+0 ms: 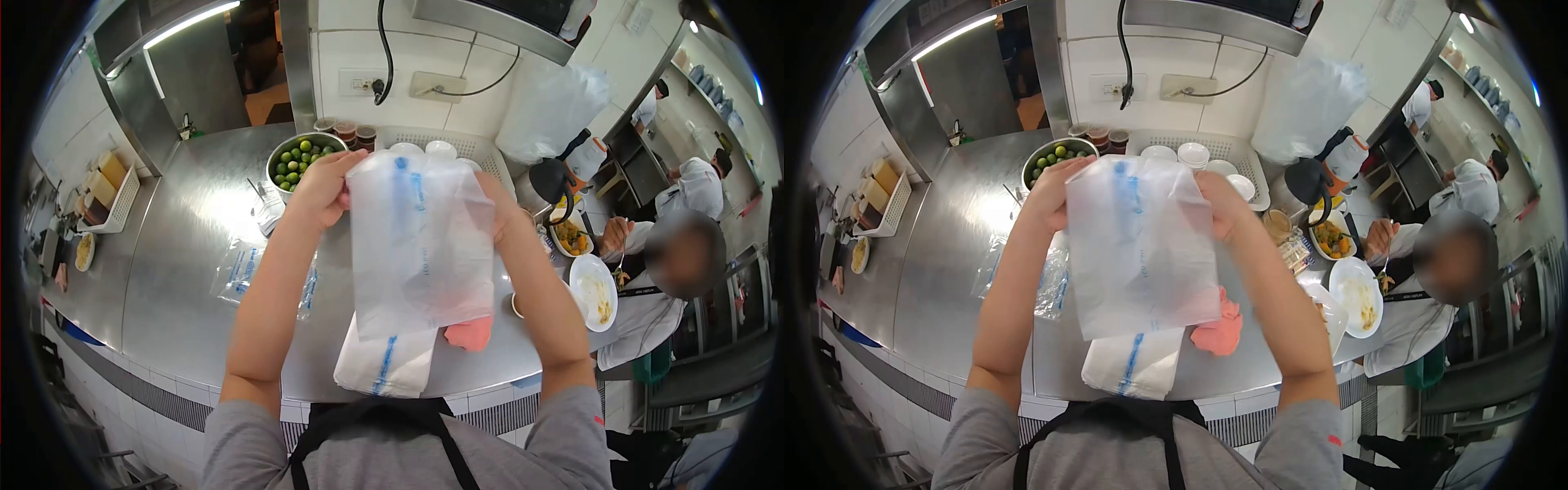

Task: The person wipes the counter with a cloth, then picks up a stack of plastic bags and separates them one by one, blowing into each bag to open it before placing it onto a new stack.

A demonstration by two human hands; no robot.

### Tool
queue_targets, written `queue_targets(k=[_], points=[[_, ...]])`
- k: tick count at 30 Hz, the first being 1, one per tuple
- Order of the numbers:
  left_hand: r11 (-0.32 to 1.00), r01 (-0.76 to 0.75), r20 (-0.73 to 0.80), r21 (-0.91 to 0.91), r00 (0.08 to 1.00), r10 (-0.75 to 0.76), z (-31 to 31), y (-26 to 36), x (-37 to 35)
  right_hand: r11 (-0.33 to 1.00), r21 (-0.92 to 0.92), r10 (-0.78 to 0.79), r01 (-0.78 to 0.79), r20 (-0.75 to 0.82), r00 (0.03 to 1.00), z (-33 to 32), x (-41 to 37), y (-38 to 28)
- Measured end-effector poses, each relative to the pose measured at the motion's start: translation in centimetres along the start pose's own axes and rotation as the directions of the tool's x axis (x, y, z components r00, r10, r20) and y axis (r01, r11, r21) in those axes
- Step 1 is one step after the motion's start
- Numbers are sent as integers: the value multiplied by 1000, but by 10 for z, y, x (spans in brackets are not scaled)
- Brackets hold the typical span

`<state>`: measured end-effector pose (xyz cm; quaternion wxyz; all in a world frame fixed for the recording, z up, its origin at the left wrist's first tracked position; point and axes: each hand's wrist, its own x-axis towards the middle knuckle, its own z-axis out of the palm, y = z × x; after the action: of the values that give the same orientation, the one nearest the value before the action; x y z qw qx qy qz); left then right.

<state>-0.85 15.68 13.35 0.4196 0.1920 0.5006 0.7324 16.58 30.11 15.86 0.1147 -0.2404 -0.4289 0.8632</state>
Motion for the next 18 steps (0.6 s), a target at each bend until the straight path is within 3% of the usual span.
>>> queue_targets(k=[1, 3, 4, 6, 7, 8, 9, 11, 12, 14, 15, 16, 17, 18], points=[[1000, 10, 1, 0, 1000, -10, -6, -7, 5, 1000, 5, 4, -4, -8, 1000, -11, 11, 11], [938, 232, 68, -256, 973, -222, -15, -23, 9, 856, -428, -229, 289, 187, 955, -36, 36, 39], [973, 193, 148, -124, 974, -174, -24, -36, 6, 863, -421, -222, 278, 178, 959, -42, 34, 48], [965, 202, 146, -165, 973, -179, -20, -59, -1, 999, 41, -9, 10, -34, 999, -30, 16, 55], [956, 204, 148, -210, 973, -175, -21, -70, 3, 998, 52, -15, 17, -34, 999, -39, 16, 64], [872, 472, 338, -131, 848, -408, -72, -103, 38, 997, -33, 68, -69, -31, 997, -56, 21, 79], [874, 471, 340, -119, 847, -410, -76, -117, 42, 982, -122, 145, -148, -33, 989, -72, 28, 94], [910, 413, 113, -40, 906, -407, -78, -139, 25, 955, -273, 41, -115, -261, 965, -97, 39, 126], [913, 407, 118, -35, 909, -401, -83, -142, 16, 956, -275, 31, -105, -259, 965, -99, 32, 129], [969, 247, -7, -24, 969, -247, -91, -137, 11, 955, -238, -257, 179, -359, 897, -100, 25, 123], [971, 238, -1, -19, 971, -238, -71, -119, 10, 952, -240, -268, 190, -355, 895, -85, 23, 108], [980, -189, 68, -65, 979, 193, -37, -94, -3, 799, -282, -588, 530, -184, 788, -57, 15, 95], [810, -571, 109, -134, 804, 584, -14, -81, -9, 546, -258, -826, 797, -10, 563, -38, 12, 94], [817, -549, 200, -176, 793, 576, -8, -80, -5, 483, -307, -841, 820, 97, 532, -30, 19, 104]])
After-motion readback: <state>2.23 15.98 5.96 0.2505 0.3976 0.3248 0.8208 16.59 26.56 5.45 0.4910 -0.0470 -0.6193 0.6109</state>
